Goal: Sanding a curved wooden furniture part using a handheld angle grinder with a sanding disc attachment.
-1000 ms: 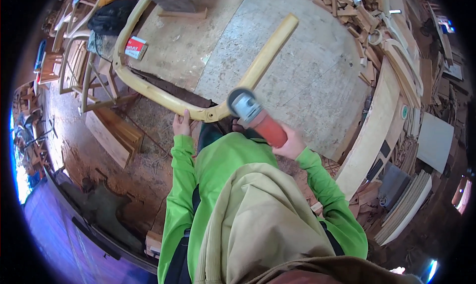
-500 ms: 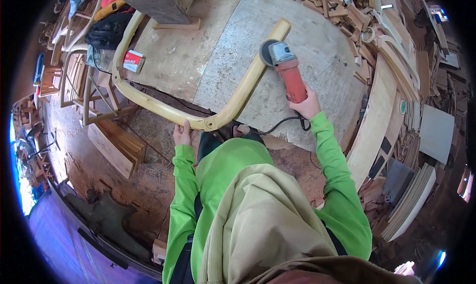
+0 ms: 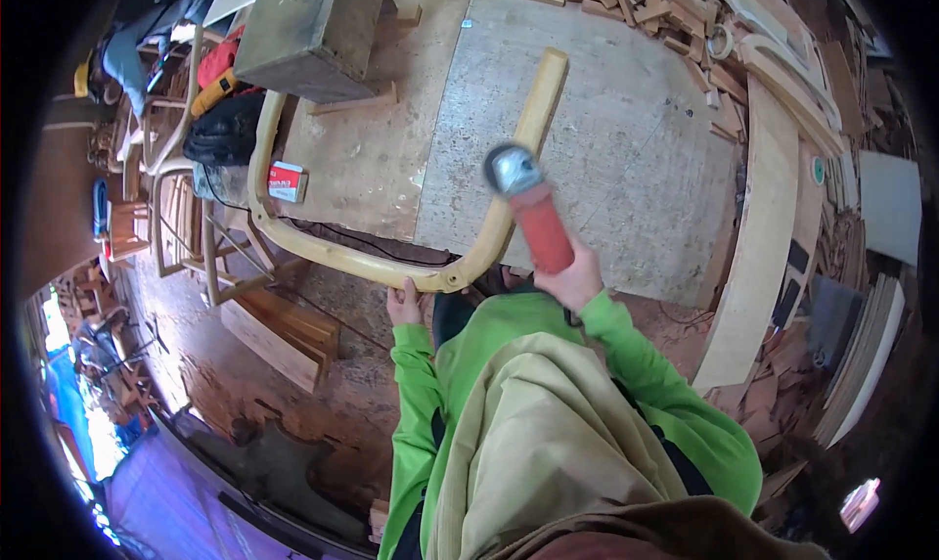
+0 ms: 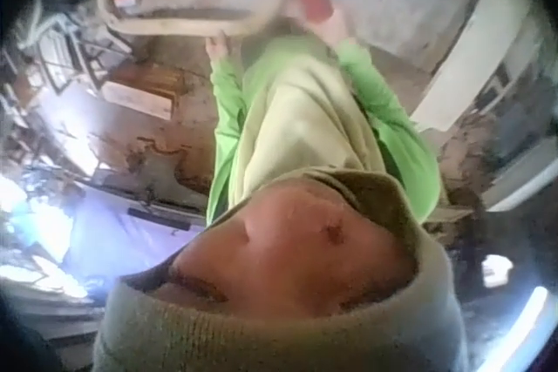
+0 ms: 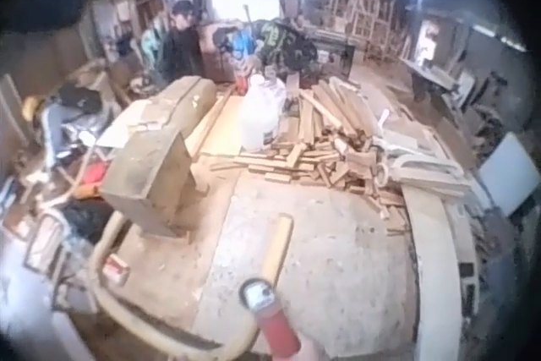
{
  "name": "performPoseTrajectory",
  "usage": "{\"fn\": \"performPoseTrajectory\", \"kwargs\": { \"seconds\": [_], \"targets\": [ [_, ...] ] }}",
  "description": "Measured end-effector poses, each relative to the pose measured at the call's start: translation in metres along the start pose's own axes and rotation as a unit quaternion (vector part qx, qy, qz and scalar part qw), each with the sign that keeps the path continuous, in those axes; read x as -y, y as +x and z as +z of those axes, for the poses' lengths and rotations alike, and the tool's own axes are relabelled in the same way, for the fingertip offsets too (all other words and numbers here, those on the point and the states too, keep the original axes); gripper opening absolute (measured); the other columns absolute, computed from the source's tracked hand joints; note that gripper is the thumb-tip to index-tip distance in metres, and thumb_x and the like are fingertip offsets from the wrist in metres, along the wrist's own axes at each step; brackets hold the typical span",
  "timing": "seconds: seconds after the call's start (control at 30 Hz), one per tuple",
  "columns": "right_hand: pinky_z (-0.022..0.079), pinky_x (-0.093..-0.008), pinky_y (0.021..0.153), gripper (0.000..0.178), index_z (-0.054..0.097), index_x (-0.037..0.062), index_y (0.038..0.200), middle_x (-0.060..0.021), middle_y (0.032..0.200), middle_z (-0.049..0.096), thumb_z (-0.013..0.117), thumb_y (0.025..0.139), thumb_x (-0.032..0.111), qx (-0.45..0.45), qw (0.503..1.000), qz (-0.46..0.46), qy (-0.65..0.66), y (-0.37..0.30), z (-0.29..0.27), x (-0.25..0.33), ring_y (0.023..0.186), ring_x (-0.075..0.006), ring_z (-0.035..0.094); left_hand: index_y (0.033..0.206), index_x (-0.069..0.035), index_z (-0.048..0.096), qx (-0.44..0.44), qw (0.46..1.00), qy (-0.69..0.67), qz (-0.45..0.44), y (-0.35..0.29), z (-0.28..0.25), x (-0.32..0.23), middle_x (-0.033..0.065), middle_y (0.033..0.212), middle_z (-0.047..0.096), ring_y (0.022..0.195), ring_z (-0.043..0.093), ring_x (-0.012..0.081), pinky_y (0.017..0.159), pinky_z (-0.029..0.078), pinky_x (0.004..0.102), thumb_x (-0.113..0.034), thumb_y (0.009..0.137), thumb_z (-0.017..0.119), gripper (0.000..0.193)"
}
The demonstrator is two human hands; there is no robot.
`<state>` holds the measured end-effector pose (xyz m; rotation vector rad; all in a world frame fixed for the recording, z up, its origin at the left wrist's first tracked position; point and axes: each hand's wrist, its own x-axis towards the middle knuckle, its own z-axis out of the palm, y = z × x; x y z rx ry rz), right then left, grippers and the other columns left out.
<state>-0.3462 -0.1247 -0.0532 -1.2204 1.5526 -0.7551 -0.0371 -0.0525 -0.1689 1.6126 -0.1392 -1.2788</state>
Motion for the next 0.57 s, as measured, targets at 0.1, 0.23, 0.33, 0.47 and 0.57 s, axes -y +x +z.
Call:
{"fn": "performPoseTrajectory", "kwargs": {
  "seconds": [0.1,0.23,0.33,0.47,0.57],
  "targets": [
    [0.051,-0.0368,0.076,0.058,0.056,0.001,0.114,-0.0152,0.091,0.067,0.077,0.061,0.01,-0.078,0.997,-0.008,-0.016,0.035,-0.012,-0.006,0.083,-0.0232,0.066,0.126,-0.008,0.042,0.024,0.999,-0.026,-0.008,0.0,0.001,0.001,0.0081,0.105,0.06,0.091,0.064,0.0244,0.075,0.058,0.0367,-0.016,0.095,0.055,0.035],
    [0.051,-0.0373,0.076,0.064,0.054,0.001,0.117,-0.0161,0.092,0.067,0.079,0.059,0.013,-0.095,0.995,-0.03,-0.031,0.038,-0.036,0.007,0.083,-0.0236,0.066,0.128,-0.007,0.041,0.015,1.0,-0.012,-0.01,-0.002,0.0,-0.002,0.0092,0.107,0.059,0.091,0.064,0.0242,0.074,0.059,0.0367,-0.016,0.095,0.056,0.038],
    [0.051,-0.0351,0.078,0.056,0.057,0.0005,0.112,-0.0134,0.093,0.066,0.076,0.061,0.012,-0.063,0.992,-0.101,-0.03,0.019,-0.04,-0.01,0.083,-0.0219,0.065,0.128,-0.006,0.041,0.009,0.999,-0.005,-0.03,0.0,-0.005,-0.004,0.0095,0.109,0.058,0.092,0.063,0.0236,0.075,0.059,0.0368,-0.015,0.094,0.057,0.038],
    [0.051,-0.0391,0.083,0.07,0.052,-0.0003,0.121,-0.0188,0.099,0.064,0.078,0.058,0.015,0.081,0.985,-0.086,-0.123,-0.01,-0.059,-0.022,0.091,-0.0312,0.065,0.13,-0.009,0.038,0.047,0.999,-0.015,0.023,0.002,-0.005,0.003,0.0091,0.11,0.058,0.094,0.063,0.0226,0.074,0.058,0.0358,-0.016,0.094,0.056,0.041],
    [0.049,-0.0403,0.089,0.07,0.05,0.0015,0.126,-0.0225,0.11,0.061,0.075,0.062,0.016,0.182,0.963,-0.13,-0.148,-0.006,-0.068,-0.03,0.1,-0.0318,0.064,0.136,-0.012,0.033,0.026,0.998,-0.062,-0.008,0.012,-0.009,0.016,0.0064,0.121,0.055,0.103,0.061,0.0249,0.079,0.056,0.0424,-0.019,0.094,0.057,0.049]
  ]
}}
